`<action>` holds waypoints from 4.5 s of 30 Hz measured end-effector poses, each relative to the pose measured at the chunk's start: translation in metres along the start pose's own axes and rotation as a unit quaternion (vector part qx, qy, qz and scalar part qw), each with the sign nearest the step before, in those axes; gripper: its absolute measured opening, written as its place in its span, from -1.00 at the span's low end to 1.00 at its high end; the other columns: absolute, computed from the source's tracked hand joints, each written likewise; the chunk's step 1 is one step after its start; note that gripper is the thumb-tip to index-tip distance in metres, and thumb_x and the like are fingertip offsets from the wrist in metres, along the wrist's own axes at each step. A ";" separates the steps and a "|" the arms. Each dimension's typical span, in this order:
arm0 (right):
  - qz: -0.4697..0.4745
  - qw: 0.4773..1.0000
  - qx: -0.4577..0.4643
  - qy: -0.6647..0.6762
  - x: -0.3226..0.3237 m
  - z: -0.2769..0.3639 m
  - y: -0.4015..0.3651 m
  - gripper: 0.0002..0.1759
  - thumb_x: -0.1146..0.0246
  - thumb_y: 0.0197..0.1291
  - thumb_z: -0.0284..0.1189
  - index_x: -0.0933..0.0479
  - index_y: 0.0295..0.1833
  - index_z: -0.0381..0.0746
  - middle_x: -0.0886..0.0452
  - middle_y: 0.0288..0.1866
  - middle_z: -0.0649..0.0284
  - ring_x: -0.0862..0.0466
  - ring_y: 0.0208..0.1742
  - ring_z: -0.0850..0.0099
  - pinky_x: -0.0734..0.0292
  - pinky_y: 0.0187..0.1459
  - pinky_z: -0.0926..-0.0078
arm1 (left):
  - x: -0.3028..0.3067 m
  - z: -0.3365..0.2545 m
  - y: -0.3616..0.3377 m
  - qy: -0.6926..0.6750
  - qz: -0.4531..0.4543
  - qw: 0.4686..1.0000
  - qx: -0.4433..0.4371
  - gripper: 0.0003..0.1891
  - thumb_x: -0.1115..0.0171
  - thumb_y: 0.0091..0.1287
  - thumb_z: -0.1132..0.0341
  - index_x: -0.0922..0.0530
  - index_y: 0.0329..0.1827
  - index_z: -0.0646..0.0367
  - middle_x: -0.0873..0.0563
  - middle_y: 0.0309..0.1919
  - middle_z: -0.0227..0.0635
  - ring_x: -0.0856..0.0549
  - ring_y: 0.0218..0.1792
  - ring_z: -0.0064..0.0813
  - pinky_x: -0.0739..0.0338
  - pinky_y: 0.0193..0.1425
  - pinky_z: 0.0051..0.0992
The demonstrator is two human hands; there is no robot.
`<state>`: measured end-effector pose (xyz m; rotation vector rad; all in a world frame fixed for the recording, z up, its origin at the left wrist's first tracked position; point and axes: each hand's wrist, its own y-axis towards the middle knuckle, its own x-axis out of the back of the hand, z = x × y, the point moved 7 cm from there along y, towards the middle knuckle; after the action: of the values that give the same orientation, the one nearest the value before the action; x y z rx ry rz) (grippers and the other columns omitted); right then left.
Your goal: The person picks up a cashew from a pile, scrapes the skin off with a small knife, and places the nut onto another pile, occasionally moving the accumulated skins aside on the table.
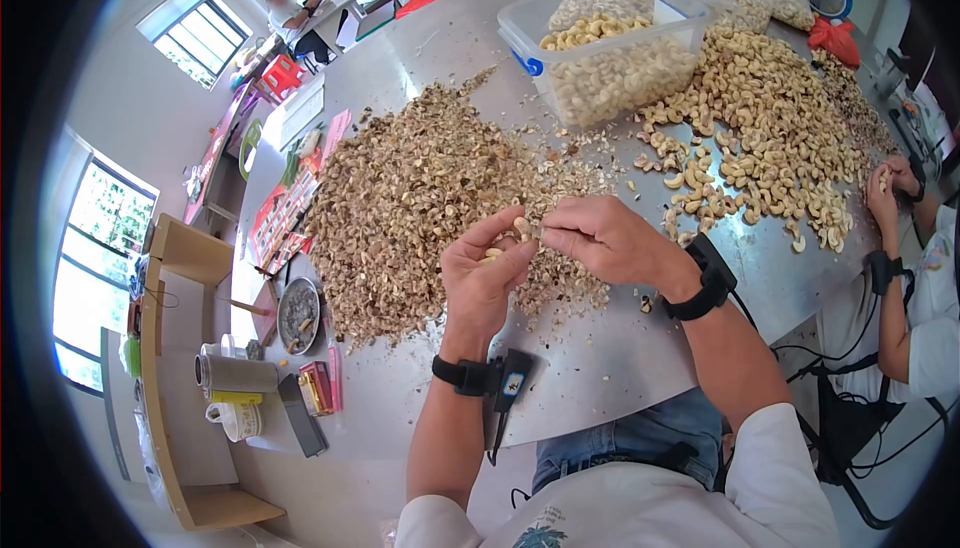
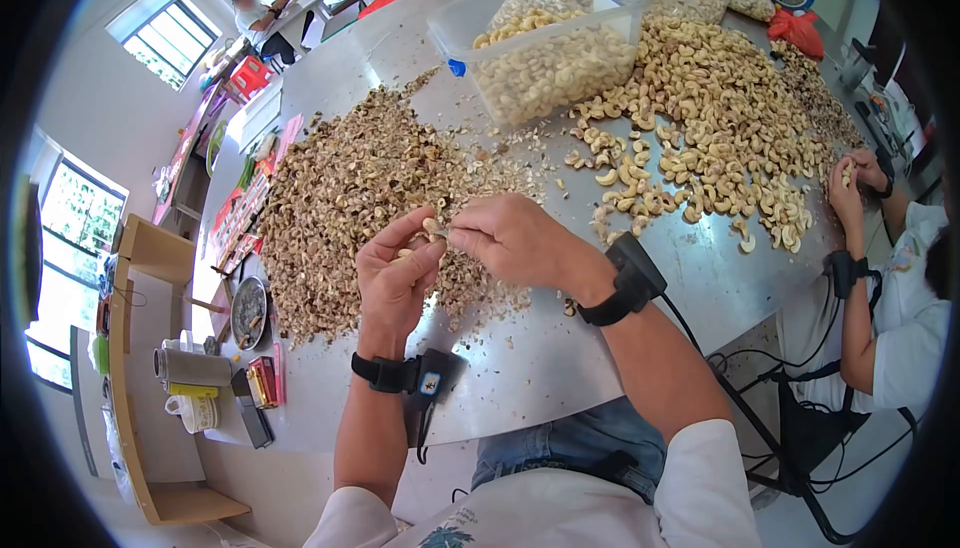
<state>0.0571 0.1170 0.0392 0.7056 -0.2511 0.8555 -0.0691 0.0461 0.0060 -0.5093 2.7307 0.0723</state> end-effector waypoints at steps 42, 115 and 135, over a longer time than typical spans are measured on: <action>0.049 0.997 -0.040 0.037 -0.003 -0.003 -0.002 -0.74 -0.15 0.24 -0.37 -0.46 -0.41 -0.36 -0.45 -0.55 0.05 -0.45 -0.52 0.19 -0.34 -0.42 0.31 | -0.002 -0.003 -0.001 0.062 0.056 0.996 0.014 -0.55 -0.28 0.07 0.72 -0.56 0.09 0.35 -0.52 -0.48 -0.45 -0.45 -0.56 -0.71 -0.33 -0.50 -0.74; 0.043 0.996 -0.065 0.043 -0.009 0.000 -0.002 -0.78 -0.18 0.21 -0.41 -0.47 -0.40 -0.35 -0.50 -0.48 0.03 -0.51 -0.43 0.03 -0.38 -0.40 0.22 | 0.003 -0.001 0.002 -0.031 0.032 0.999 -0.014 -0.66 -0.25 0.10 0.70 -0.57 -0.02 0.40 -0.65 -0.39 -0.32 -0.45 -0.57 -0.75 -0.26 -0.55 -0.75; -0.106 0.979 -0.143 0.097 0.001 -0.021 -0.003 -0.82 -0.18 0.25 -0.40 -0.54 -0.30 -0.31 -0.49 -0.55 0.30 -0.46 -0.51 0.44 -0.32 -0.47 0.46 | 0.001 0.006 0.003 -0.100 0.002 0.995 0.016 -0.68 -0.24 0.12 0.69 -0.54 -0.04 0.34 -0.63 -0.37 -0.37 -0.46 -0.58 -0.76 -0.24 -0.59 -0.76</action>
<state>0.0589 0.1299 0.0226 0.3698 -0.1175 0.6607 -0.0685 0.0491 0.0000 -0.4628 2.5337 0.0766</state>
